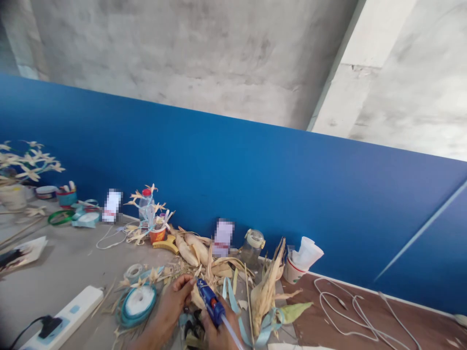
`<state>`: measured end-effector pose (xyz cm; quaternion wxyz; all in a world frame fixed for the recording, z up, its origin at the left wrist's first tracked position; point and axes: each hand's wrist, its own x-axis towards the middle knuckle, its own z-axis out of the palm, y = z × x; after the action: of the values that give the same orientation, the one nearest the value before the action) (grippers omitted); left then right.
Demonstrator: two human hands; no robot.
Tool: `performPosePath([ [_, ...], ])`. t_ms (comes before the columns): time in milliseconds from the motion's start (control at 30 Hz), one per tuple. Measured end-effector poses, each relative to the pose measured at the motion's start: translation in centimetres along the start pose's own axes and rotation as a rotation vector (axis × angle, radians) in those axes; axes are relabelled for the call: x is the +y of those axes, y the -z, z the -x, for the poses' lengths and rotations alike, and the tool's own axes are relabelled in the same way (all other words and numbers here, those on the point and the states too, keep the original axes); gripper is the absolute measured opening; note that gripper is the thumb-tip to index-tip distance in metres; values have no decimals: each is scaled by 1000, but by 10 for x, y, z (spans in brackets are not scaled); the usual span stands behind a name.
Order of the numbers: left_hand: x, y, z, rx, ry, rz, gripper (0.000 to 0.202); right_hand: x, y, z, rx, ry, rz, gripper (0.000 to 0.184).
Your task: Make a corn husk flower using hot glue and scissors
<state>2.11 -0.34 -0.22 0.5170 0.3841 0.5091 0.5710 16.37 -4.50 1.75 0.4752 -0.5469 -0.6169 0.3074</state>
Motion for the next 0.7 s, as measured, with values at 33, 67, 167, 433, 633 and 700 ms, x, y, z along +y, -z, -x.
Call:
performPosePath([
  [33, 0, 0, 0, 2, -4, 0, 40, 0, 0, 1, 11, 4, -2, 44],
  [67, -1, 0, 0, 3, -7, -2, 40, 1, -1, 1, 26, 12, -6, 44],
  [167, -7, 2, -4, -1, 1, -8, 39, 7, -2, 3, 56, 28, -2, 47],
  [433, -10, 3, -7, 57, -33, 35, 35, 12, -2, 3, 21, 38, 57, 46],
  [633, -5, 0, -3, 34, -36, 15, 37, 29, -7, 6, 131, 8, 128, 53],
  [700, -4, 0, -3, 28, -33, 9, 37, 33, -8, 7, 171, 6, 137, 56],
])
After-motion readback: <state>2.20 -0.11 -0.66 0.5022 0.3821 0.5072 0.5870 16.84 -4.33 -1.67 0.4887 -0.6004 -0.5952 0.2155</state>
